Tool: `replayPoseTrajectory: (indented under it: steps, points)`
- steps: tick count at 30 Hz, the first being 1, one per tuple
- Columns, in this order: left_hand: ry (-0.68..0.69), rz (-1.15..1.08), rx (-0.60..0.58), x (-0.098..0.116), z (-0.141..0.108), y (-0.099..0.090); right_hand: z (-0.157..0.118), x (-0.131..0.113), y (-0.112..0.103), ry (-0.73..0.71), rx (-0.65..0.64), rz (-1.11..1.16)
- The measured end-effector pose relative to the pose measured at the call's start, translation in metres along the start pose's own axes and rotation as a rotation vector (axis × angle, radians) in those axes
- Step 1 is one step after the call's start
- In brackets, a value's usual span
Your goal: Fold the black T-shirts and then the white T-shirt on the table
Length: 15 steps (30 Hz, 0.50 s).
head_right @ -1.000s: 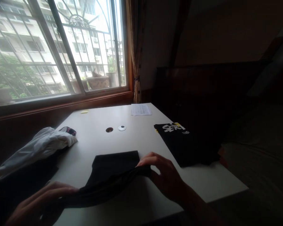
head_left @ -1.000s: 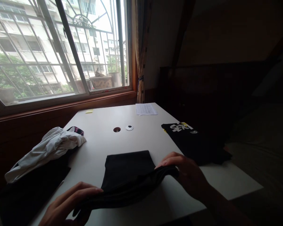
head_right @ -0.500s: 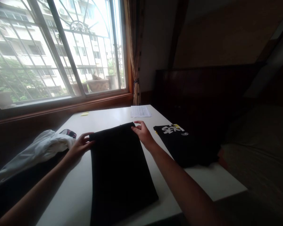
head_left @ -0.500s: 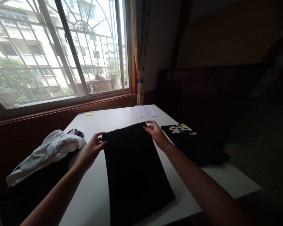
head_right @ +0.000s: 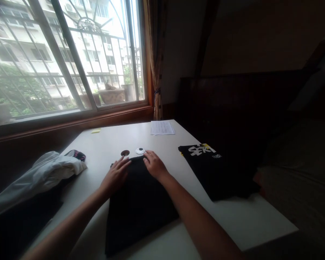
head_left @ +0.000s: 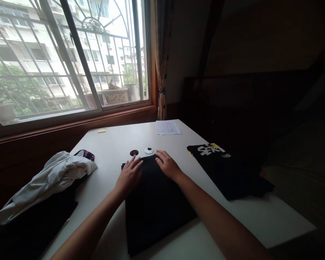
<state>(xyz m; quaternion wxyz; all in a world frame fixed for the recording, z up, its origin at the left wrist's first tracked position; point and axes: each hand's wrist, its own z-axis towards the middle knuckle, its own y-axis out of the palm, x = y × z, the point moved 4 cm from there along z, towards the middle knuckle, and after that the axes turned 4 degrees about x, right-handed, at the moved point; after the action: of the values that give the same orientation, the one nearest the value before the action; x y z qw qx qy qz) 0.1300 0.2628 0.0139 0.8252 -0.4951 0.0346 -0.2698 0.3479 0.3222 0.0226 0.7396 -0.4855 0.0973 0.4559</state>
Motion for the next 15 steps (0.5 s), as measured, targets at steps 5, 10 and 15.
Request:
replayPoseTrajectory:
  steps: [5,10,15]
  points:
    - [0.008,0.105,-0.219,0.004,-0.002,0.031,-0.015,-0.003,0.032,-0.026,-0.418,-0.235]
    - [-0.068,0.087,-0.25,-0.025,0.001,0.031,-0.012,0.021,0.025,0.078,-0.439,-0.325]
    - [-0.207,0.072,-0.272,-0.052,-0.002,0.024,-0.007,0.037,0.019,0.17,-0.402,-0.355]
